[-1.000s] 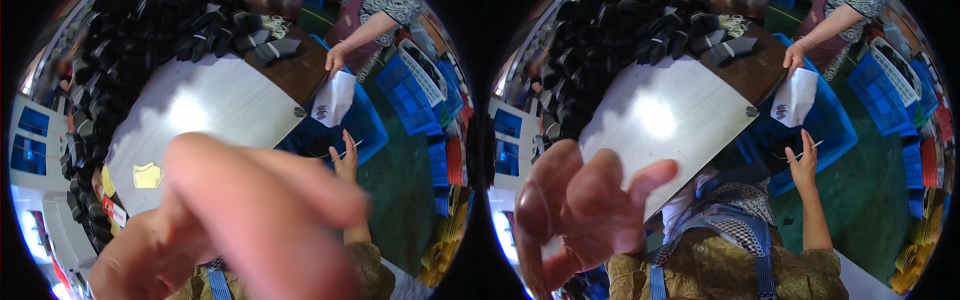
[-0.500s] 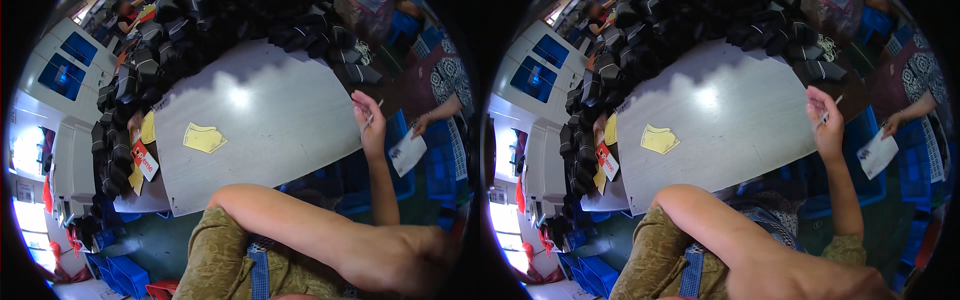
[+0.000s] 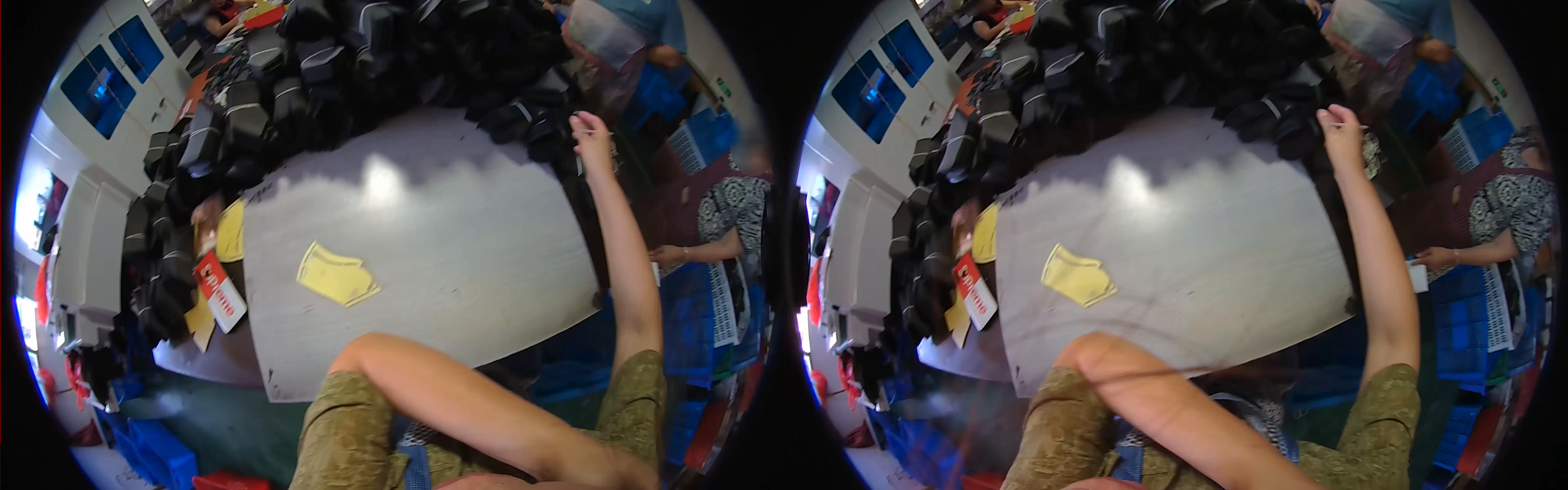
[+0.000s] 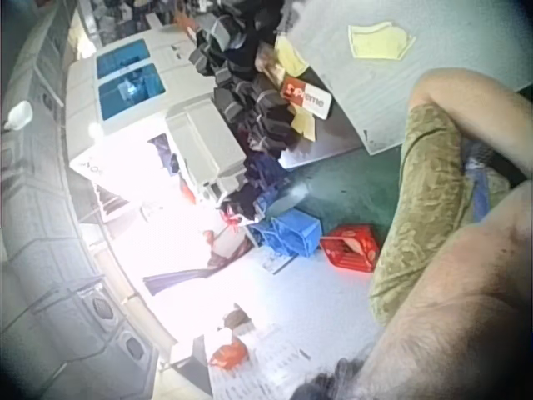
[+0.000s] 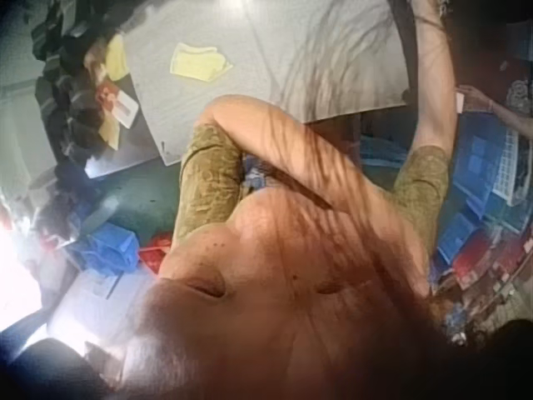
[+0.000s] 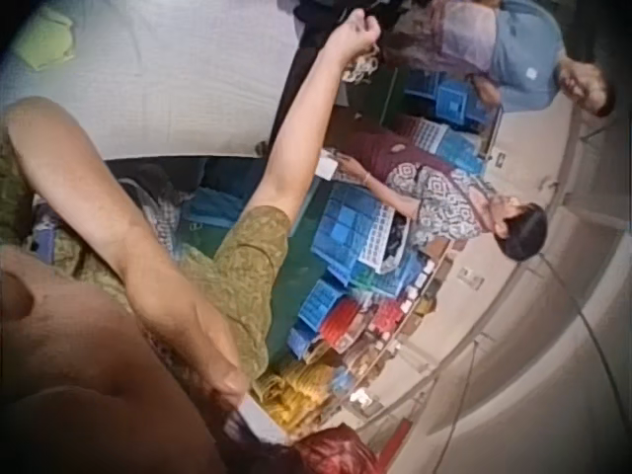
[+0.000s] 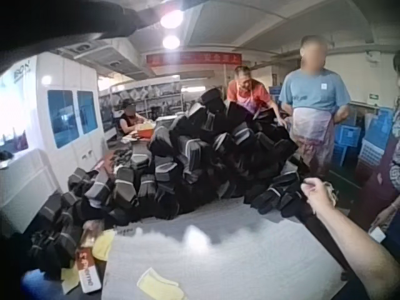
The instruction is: Trace pattern templates onto shoe components using a pen in a manufacturing setting.
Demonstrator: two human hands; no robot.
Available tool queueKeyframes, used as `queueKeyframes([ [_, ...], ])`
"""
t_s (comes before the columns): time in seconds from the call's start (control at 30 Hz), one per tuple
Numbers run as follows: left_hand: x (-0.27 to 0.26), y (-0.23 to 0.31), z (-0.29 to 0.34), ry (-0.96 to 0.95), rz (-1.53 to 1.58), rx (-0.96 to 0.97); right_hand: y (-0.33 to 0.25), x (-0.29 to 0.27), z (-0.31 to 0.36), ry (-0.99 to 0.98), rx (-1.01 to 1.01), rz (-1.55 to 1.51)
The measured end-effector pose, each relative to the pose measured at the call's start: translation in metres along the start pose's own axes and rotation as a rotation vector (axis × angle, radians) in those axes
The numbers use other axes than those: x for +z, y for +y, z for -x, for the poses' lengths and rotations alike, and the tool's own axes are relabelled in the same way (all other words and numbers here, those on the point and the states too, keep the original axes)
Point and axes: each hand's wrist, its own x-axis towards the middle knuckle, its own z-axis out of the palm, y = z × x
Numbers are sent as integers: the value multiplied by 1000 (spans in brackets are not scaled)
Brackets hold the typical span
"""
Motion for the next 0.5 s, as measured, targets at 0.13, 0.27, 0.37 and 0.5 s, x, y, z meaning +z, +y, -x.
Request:
queueKeyframes([
  [0.13,-18,32,55,307,-372,-206,-33,38,-32,-59,256,144],
  [0.27,-36,66,116,738,-689,-273,-33,41,-57,-97,327,163],
  [0.37,-47,80,156,1031,-815,-294,-17,47,-48,-176,440,-176],
  [0.5,-68,107,180,1251,-1130,-303,-25,33,-19,-132,404,-370],
])
